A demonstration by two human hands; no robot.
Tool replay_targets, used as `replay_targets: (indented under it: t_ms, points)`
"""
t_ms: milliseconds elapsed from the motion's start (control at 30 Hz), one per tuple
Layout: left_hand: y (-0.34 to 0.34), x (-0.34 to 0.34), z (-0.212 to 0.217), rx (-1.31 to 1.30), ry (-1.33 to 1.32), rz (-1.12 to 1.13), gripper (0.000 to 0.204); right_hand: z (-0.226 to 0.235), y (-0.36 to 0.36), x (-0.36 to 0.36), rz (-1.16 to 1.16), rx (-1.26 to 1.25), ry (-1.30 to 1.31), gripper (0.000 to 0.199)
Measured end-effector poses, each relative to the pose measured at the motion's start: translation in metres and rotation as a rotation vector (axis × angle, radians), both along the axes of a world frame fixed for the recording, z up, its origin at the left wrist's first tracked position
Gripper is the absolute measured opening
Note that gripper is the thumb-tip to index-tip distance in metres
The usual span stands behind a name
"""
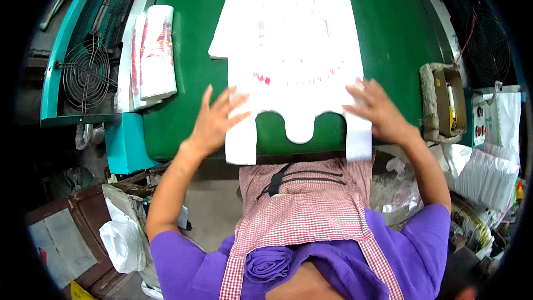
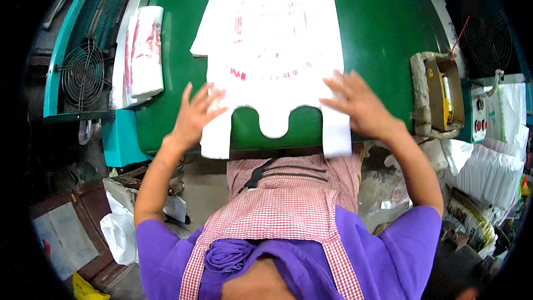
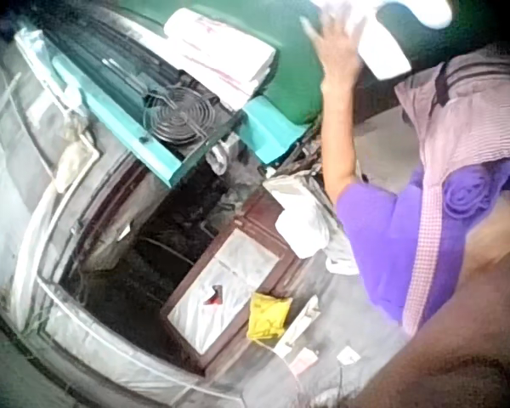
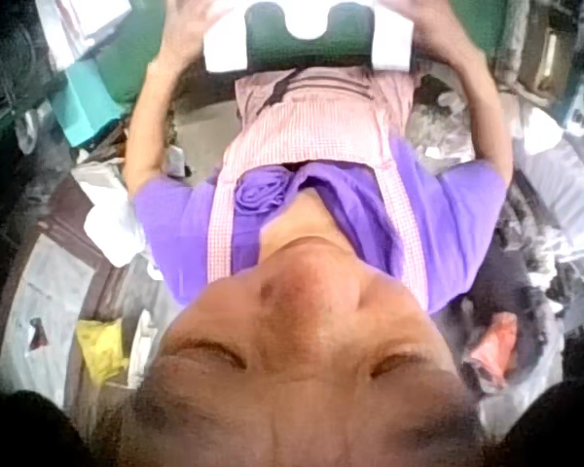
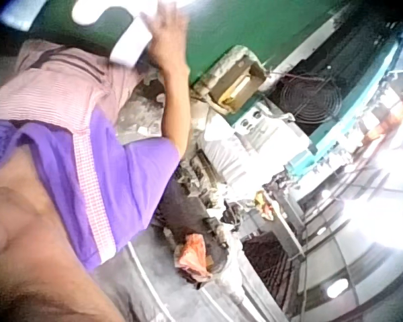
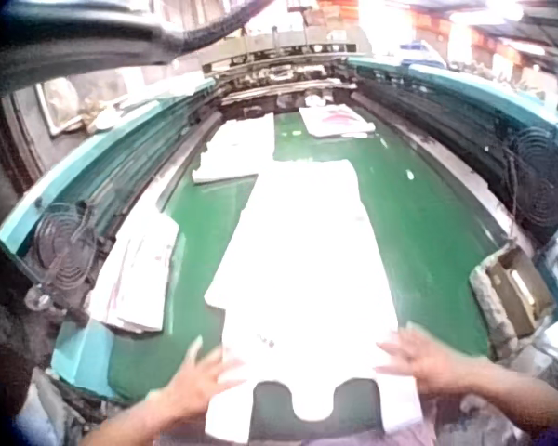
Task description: The person repeatedly folds white plastic bags with red text on a green work surface. They roll each bag into a compact cylinder, secure it with a rubber band, and stack the finished units. At the end, the person gathers the stack and places it into a large white sack.
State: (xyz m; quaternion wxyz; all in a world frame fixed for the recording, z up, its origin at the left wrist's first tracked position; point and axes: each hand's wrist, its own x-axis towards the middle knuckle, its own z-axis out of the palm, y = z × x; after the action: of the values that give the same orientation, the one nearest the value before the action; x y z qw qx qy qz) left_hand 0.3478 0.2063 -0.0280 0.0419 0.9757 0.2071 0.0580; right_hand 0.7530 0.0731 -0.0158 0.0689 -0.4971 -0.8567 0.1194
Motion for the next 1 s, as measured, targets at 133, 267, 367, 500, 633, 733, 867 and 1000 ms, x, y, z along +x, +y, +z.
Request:
replay_targets:
  t_ms: [133, 267, 367, 500, 633, 733, 867, 1000]
  points:
    - [-0.048, -0.019, -0.007, -0.276, -0.102, 0.021, 0.036, 0.004, -0.05, -0.032, -0.096, -0.118, 0.132, 0.054]
    - [-0.034, -0.008, 0.001, -0.308, -0.182, -0.086, 0.031, 0.003, -0.069, -0.022, 0.012, -0.054, 0.171, 0.046]
    - [-0.015, 0.028, 0.01, -0.733, -0.276, 0.193, 0.019, 0.012, -0.059, -0.023, 0.051, -0.158, 0.313, 0.032]
    - [0.001, 0.1, 0.004, -0.381, -0.119, 0.147, 0.025, 0.022, 0.001, -0.061, -0.252, -0.299, 0.636, 0.016]
    - [-0.021, 0.099, 0.007, -0.141, -0.221, 0.277, 0.026, 0.0, 0.05, -0.103, -0.412, -0.159, 0.284, 0.031]
    - [-0.054, 0.056, -0.011, -0.026, -0.303, -0.174, 0.048, -0.013, 0.036, -0.11, -0.258, -0.111, 0.17, 0.026]
    - [-0.078, 0.075, -0.013, 0.013, -0.171, -0.042, 0.049, -0.035, 0.035, -0.104, -0.121, 0.422, -0.021, 0.04]
    - [-0.043, 0.095, -0.003, -0.36, -0.269, 0.123, 0.035, -0.011, 0.058, -0.059, -0.321, 0.023, 0.044, 0.05]
